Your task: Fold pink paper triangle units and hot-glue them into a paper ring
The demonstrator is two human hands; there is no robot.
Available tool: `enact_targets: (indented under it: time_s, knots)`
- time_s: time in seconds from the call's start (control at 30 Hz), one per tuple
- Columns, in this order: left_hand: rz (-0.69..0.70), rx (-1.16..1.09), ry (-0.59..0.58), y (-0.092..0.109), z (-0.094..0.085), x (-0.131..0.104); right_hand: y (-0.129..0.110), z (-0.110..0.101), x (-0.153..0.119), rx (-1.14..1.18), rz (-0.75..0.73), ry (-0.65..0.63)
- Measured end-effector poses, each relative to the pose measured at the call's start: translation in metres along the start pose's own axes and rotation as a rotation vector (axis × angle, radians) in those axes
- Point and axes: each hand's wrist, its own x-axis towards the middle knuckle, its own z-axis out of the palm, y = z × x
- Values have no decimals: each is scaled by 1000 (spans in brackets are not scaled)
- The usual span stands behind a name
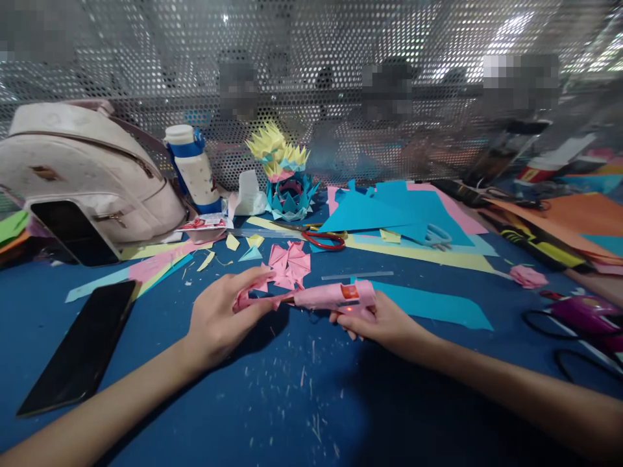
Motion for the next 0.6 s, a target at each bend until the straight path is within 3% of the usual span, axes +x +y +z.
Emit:
enact_targets:
  time_s: [0.2, 0.43, 0.6]
  knots:
    - [-45, -108, -24, 6, -2, -1, 3, -1, 0, 12, -20, 3]
    - [-324, -501, -22, 18, -6, -11, 2, -1, 0, -19, -33, 12]
    - [-341, -613, -16, 19, -5, -17, -1, -2, -1, -7, -117, -21]
